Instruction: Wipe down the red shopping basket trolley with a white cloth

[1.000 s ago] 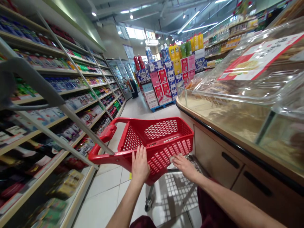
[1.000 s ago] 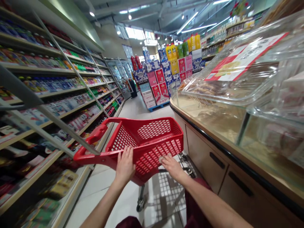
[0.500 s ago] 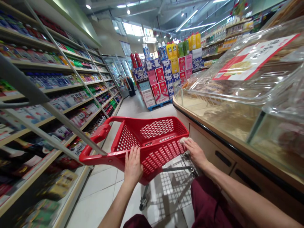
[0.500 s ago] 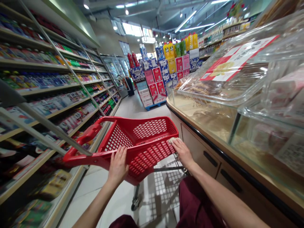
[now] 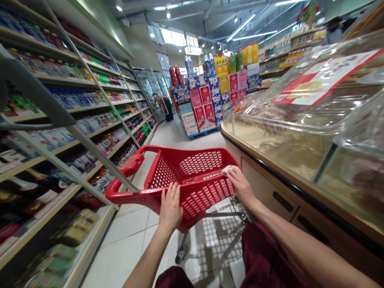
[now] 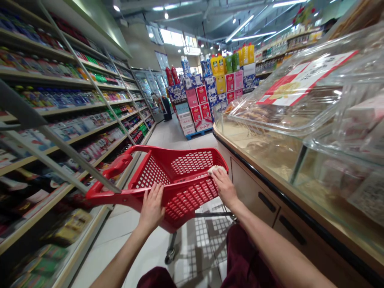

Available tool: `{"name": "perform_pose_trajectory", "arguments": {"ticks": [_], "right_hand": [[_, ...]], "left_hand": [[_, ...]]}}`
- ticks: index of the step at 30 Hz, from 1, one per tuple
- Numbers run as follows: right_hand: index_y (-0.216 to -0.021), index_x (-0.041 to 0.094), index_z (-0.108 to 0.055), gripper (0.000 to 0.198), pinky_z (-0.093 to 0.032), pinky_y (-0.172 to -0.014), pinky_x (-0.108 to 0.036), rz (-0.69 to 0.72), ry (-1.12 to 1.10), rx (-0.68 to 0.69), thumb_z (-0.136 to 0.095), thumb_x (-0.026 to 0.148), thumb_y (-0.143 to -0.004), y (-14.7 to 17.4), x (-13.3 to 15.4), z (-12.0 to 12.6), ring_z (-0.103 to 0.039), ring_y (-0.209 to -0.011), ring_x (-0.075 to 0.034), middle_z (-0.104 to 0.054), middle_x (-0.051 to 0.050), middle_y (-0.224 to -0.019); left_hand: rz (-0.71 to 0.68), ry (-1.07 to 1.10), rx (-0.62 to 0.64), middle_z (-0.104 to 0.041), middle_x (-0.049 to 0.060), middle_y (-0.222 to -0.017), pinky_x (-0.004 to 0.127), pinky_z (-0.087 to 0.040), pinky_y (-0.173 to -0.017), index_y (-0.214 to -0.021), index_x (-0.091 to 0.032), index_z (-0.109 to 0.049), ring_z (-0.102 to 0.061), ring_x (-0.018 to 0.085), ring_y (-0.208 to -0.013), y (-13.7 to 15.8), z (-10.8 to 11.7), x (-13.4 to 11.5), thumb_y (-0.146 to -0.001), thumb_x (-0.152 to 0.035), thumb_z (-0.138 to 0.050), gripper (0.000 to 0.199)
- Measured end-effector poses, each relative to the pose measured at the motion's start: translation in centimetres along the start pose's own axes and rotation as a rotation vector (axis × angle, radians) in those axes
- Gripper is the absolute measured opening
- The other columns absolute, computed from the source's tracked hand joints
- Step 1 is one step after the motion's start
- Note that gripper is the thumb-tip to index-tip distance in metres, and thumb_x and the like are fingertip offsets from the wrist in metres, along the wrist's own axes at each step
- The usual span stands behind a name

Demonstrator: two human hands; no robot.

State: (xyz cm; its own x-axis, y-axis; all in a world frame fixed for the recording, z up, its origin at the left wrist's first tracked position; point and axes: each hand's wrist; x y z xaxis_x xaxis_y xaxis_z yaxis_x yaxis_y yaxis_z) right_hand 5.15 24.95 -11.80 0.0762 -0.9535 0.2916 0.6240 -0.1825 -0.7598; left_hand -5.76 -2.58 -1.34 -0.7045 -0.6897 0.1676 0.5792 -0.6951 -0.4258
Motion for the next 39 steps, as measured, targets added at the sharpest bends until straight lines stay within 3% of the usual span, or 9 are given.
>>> {"name": "perform_pose_trajectory", "arguments": {"ticks": [3, 5, 9, 11, 16, 22, 27, 33, 39], "right_hand": [[-0.116, 0.022, -0.054, 0.038, -0.043, -0.093, -0.041, 0.110, -0.050, 0.185, -0.037, 0.011, -0.084, 1.9, 0.7, -1.0, -0.045, -0.115, -0.019, -0.057, -0.006, -0.117], [-0.116, 0.023, -0.054, 0.039, -0.043, -0.093, -0.040, 0.171, -0.097, 0.247, -0.037, 0.009, -0.083, 2.9, 1.7, -1.5, -0.046, -0.115, -0.018, -0.058, -0.005, -0.115], [-0.122, 0.019, -0.048, 0.040, -0.031, -0.102, -0.047, 0.162, -0.136, 0.047, -0.035, 0.009, -0.085, 0.4, 3.8, -1.8, -0.028, -0.126, -0.019, -0.049, -0.008, -0.126], [-0.120, 0.016, -0.049, 0.038, -0.031, -0.101, -0.047, 0.176, -0.125, 0.005, -0.034, 0.010, -0.086, -0.6, 4.4, -2.2, -0.028, -0.126, -0.019, -0.050, -0.009, -0.125], [-0.114, 0.018, -0.054, 0.035, -0.045, -0.091, -0.040, 0.316, -0.147, 0.223, -0.034, 0.010, -0.086, 1.7, 5.8, -4.0, -0.045, -0.116, -0.017, -0.061, -0.009, -0.111], [-0.121, 0.018, -0.048, 0.036, -0.032, -0.100, -0.048, 0.309, -0.121, 0.044, -0.033, 0.013, -0.088, -1.5, 8.3, -4.2, -0.028, -0.127, -0.020, -0.051, -0.009, -0.124], [-0.110, 0.016, -0.057, 0.033, -0.043, -0.092, -0.039, 0.453, -0.098, 0.167, -0.032, 0.013, -0.089, 0.1, 9.3, -5.5, -0.043, -0.117, -0.017, -0.063, -0.008, -0.108], [-0.121, 0.015, -0.048, 0.036, -0.032, -0.101, -0.046, 0.399, -0.112, 0.084, -0.032, 0.013, -0.088, -3.3, 12.1, -5.3, -0.025, -0.128, -0.020, -0.049, -0.009, -0.126], [-0.111, 0.015, -0.056, 0.031, -0.039, -0.096, -0.037, 0.544, -0.126, 0.256, -0.036, 0.014, -0.088, -0.8, 13.7, -7.6, -0.040, -0.119, -0.016, -0.061, -0.008, -0.111]], "left_hand": [[-0.008, -0.013, 0.013, -0.038, 0.012, -0.135, 0.044, -0.020, -0.106, -0.127, -0.008, -0.037, -0.026, 0.025, -0.128, 0.1, 0.2, 0.0, -0.062, -0.010, -0.045, 0.065], [-0.017, -0.012, 0.023, -0.037, 0.011, -0.135, 0.043, -0.020, -0.106, -0.127, -0.008, -0.037, -0.026, 0.024, -0.128, 0.2, 0.3, 0.0, -0.062, -0.010, -0.044, 0.065], [-0.006, -0.023, 0.021, -0.035, 0.012, -0.136, 0.045, -0.017, -0.106, -0.127, -0.007, -0.037, -0.025, 0.024, -0.128, 0.4, 0.8, 0.0, -0.064, -0.011, -0.043, 0.064], [0.030, -0.044, 0.006, -0.035, 0.012, -0.136, 0.047, -0.014, -0.107, -0.127, -0.006, -0.037, -0.025, 0.024, -0.128, 0.6, 1.0, 0.2, -0.064, -0.011, -0.042, 0.063], [0.014, -0.068, 0.036, -0.032, 0.009, -0.138, 0.045, -0.013, -0.107, -0.128, -0.008, -0.035, -0.024, 0.022, -0.129, 1.2, 1.4, 0.7, -0.065, -0.011, -0.040, 0.064], [-0.001, -0.082, 0.005, -0.032, 0.009, -0.138, 0.046, -0.017, -0.106, -0.128, -0.009, -0.035, -0.025, 0.023, -0.129, 1.8, 1.2, 0.9, -0.067, -0.013, -0.042, 0.062], [-0.016, -0.065, -0.032, -0.032, 0.009, -0.138, 0.045, -0.019, -0.106, -0.127, -0.010, -0.036, -0.026, 0.022, -0.128, 3.0, 1.0, 1.4, -0.067, -0.012, -0.042, 0.060], [0.012, -0.073, -0.012, -0.035, 0.010, -0.136, 0.046, -0.021, -0.104, -0.127, -0.008, -0.037, -0.026, 0.022, -0.128, 5.6, 0.2, 2.6, -0.067, -0.007, -0.038, 0.060], [0.097, -0.095, 0.029, -0.038, 0.009, -0.135, 0.043, -0.023, -0.104, -0.126, -0.009, -0.038, -0.029, 0.021, -0.127, 8.2, -0.8, 3.8, -0.063, -0.004, -0.038, 0.063]]}}
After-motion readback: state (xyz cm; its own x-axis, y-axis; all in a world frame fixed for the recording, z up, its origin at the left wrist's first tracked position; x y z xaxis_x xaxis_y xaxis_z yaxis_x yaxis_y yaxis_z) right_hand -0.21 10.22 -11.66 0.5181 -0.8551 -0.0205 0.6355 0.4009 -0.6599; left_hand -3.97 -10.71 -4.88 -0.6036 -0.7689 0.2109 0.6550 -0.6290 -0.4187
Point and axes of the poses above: each hand's wrist, its own y-axis away from the middle knuckle, its own z-axis out of the back of the hand, x = y × z
